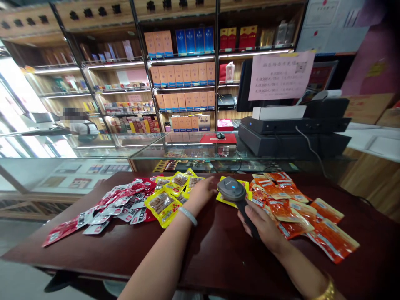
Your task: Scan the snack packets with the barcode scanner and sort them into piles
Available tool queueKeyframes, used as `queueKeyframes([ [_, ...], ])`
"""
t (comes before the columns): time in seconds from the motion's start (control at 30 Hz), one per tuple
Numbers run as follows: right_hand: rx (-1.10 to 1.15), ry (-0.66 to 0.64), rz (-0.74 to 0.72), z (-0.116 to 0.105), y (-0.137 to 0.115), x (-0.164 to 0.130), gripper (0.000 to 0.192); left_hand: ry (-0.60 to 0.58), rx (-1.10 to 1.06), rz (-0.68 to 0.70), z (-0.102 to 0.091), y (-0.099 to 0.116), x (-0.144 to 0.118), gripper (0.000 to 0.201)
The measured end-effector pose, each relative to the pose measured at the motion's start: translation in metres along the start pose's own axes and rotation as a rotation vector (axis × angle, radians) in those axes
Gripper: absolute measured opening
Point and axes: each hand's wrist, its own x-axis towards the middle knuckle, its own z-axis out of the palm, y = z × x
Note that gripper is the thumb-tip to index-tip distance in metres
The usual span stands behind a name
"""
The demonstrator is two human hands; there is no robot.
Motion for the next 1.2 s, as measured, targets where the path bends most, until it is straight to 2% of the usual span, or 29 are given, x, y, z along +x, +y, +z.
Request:
queueKeyframes([
  [0.07,0.0,-0.001,-0.004,-0.001,0.001,0.0,0.042,0.139,0.314,-0.108,-0.019,-0.007,0.0,0.055],
  [0.13,-0.003,0.004,-0.007,-0.001,0.001,0.0,0.042,0.209,0.535,-0.23,-0.034,-0.016,-0.001,0.056],
  [0.23,0.001,0.027,-0.008,0.0,-0.001,0.0,0.045,0.199,0.685,-0.347,-0.044,-0.025,-0.005,0.062],
  [0.37,0.018,0.066,-0.019,0.0,-0.003,0.0,0.046,0.094,0.727,-0.348,-0.042,-0.027,-0.007,0.068],
  [0.53,0.042,0.084,-0.015,-0.001,-0.003,0.0,0.049,-0.038,0.638,-0.381,-0.035,-0.025,0.0,0.082],
  [0.73,0.044,0.08,-0.012,-0.001,-0.002,0.0,0.049,-0.11,0.474,-0.307,-0.03,-0.032,0.007,0.049],
  [0.97,0.029,0.043,-0.059,-0.002,-0.001,0.001,0.04,-0.035,0.266,-0.177,-0.025,-0.028,0.007,0.023],
  [1.2,-0.003,0.029,-0.098,-0.002,-0.004,0.0,0.039,0.038,-0.05,-0.067,-0.01,-0.026,0.012,0.024],
])
